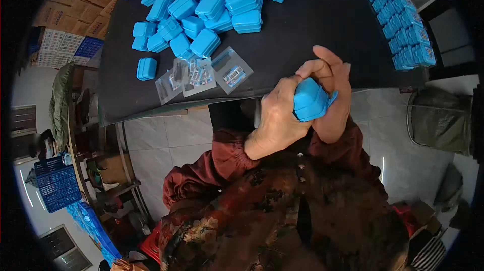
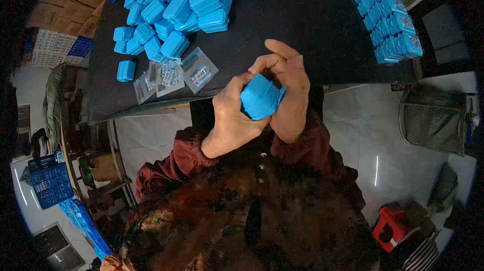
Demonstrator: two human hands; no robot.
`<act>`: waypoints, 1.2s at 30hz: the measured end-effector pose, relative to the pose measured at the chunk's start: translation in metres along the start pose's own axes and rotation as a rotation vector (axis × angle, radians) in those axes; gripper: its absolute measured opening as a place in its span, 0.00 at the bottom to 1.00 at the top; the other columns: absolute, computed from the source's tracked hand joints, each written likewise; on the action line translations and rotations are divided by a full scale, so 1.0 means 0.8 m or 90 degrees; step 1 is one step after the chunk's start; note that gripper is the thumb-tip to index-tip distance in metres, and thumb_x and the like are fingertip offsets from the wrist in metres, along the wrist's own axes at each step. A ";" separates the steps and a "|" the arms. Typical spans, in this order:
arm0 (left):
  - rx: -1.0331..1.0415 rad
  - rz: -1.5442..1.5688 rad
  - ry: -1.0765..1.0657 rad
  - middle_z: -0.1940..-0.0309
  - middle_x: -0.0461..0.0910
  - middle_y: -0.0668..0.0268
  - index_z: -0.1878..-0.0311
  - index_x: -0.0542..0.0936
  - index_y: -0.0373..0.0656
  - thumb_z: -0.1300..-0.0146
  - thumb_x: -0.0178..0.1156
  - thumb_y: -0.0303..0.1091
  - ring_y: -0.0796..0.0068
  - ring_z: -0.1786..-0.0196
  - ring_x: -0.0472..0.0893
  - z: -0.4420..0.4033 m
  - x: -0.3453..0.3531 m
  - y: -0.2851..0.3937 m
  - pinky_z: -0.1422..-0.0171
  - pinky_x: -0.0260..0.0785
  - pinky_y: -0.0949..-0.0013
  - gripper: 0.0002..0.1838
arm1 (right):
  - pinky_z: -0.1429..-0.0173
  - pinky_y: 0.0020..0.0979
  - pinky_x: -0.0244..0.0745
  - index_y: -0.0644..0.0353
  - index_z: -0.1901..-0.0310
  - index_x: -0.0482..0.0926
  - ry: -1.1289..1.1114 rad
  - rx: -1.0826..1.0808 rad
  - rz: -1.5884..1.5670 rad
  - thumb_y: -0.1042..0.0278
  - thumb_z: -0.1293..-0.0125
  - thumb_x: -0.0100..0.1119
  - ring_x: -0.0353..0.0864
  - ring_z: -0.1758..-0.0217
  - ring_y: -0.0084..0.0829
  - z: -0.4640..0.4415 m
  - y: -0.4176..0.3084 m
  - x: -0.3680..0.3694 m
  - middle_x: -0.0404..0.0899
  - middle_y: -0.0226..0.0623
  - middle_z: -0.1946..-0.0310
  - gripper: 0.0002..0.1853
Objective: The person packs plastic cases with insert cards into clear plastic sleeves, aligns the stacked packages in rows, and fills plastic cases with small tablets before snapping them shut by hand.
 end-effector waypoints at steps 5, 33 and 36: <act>0.023 -0.083 -0.100 0.68 0.73 0.51 0.50 0.63 0.32 0.60 0.68 0.26 0.53 0.70 0.78 0.032 0.019 0.007 0.70 0.71 0.61 0.33 | 0.67 0.22 0.64 0.65 0.48 0.64 -0.061 0.024 0.095 0.49 0.28 0.25 0.69 0.71 0.20 0.010 -0.003 0.002 0.72 0.34 0.71 0.26; 0.054 -0.125 -0.177 0.65 0.70 0.55 0.52 0.70 0.35 0.66 0.66 0.23 0.50 0.72 0.76 -0.041 0.024 -0.003 0.69 0.69 0.60 0.30 | 0.47 0.25 0.62 0.66 0.48 0.66 -0.102 0.251 0.269 0.47 0.29 0.28 0.69 0.55 0.27 -0.028 0.028 -0.016 0.70 0.40 0.58 0.28; 0.076 -0.161 -0.222 0.66 0.73 0.54 0.54 0.72 0.34 0.62 0.71 0.28 0.55 0.69 0.78 -0.048 0.030 -0.019 0.67 0.69 0.63 0.29 | 0.45 0.35 0.62 0.63 0.43 0.64 -0.090 0.320 0.094 0.34 0.35 0.31 0.70 0.50 0.34 -0.030 0.049 -0.044 0.71 0.42 0.54 0.37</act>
Point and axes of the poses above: each hand's wrist, its own z-axis away from the middle knuckle, its own x-axis out of the palm, y = z × x, the point moved 10 cm from there along -z, towards the middle knuckle
